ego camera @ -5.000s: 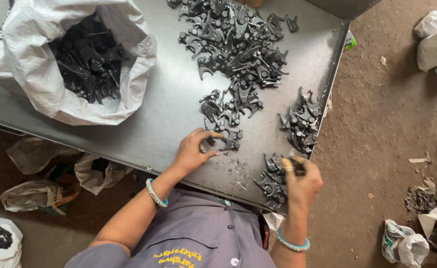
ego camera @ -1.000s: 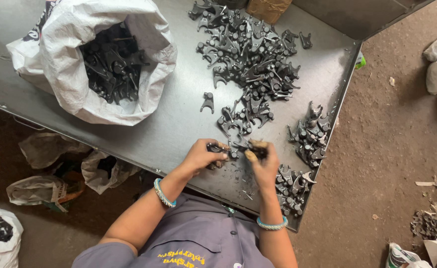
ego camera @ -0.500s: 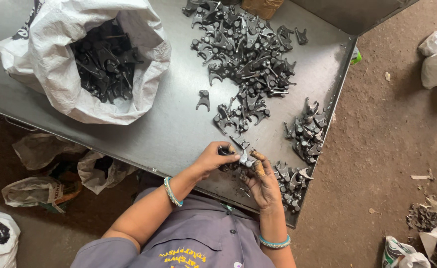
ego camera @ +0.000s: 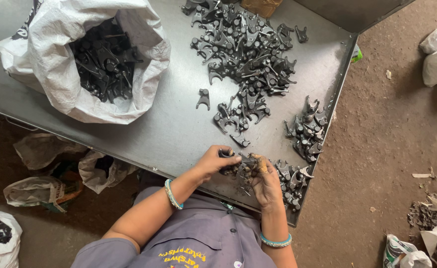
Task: The person sorts dark metal cast components on a metal table, picking up individual pieces, turning them in their hands, and placing them into groups on the table and into a large white sack. They continue handling pieces one at a time, moving some pieces aside while sorting through the pile.
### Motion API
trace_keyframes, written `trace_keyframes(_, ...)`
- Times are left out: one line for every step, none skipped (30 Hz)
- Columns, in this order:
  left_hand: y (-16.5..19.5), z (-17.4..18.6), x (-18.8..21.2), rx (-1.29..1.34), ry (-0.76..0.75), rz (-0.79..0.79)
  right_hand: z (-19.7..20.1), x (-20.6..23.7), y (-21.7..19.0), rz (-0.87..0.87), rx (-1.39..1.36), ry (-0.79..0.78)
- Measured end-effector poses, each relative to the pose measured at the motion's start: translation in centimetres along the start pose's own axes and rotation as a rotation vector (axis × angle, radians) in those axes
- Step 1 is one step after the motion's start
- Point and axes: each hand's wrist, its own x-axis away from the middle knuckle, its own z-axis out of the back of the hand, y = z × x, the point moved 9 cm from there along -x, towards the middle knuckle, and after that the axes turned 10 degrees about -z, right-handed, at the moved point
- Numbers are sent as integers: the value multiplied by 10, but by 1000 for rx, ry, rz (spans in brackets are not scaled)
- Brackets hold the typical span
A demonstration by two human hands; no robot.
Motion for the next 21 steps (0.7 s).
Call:
trace_keyframes(14, -2, -1, -147, -38, -125, 1, 2, -1, 9, 23, 38)
trace_keyframes(27, -4, 1, -295, -73, -249, -3, 4, -4, 37, 57, 11)
trace_keyframes(39, -8, 3, -443, -108, -373, -8, 6, -7, 66, 91, -17)
trace_keyframes(43, -6, 3, -490, -87, -388, -12, 8, -9, 95, 125, -45)
trace_keyframes(46, -5, 4, -537, -67, -402, -13, 9, -9, 109, 137, -48)
trace_keyframes(49, -3, 4, -583, -47, -416, -13, 9, -10, 124, 148, -50)
trace_keyframes(49, -4, 4, -546, -63, -406, -14, 9, -10, 138, 159, -53)
trace_keyframes(47, -4, 3, -509, -80, -394, -13, 9, -9, 133, 153, -53)
trace_keyframes(45, -4, 2, -471, -97, -383, -11, 8, -8, 129, 147, -53)
trace_keyframes(40, -4, 2, -365, -108, -340, -10, 7, -7, 125, 142, -53)
trace_keyframes(35, -5, 1, -259, -118, -297, -9, 7, -7, 124, 150, -44)
trace_keyframes(29, -5, 1, -154, -128, -254, -8, 6, -6, 122, 157, -35)
trace_keyframes(27, -4, 1, -133, -125, -250, -9, 6, -6, 121, 165, -27)
trace_keyframes(25, -3, 2, -113, -122, -245, -10, 6, -6, 121, 180, -25)
trace_keyframes(23, -2, 1, -92, -118, -241, -13, 7, -6, 121, 196, -24)
trace_keyframes(20, -1, 1, -94, -116, -226, -16, 7, -6, 121, 211, -23)
trace_keyframes(18, 1, 0, -96, -115, -211, -21, 8, -10, 152, 261, -34)
trace_keyframes(16, 2, 0, -99, -115, -196, -27, 10, -15, 183, 312, -45)
trace_keyframes(16, 6, -1, -82, -101, -166, -32, 12, -21, 213, 361, -54)
trace_keyframes(18, 11, -4, -65, -88, -136, -31, 13, -32, 244, 415, 2)
trace_keyframes(21, 18, -8, -48, -74, -106, -28, 14, -49, 275, 468, 57)
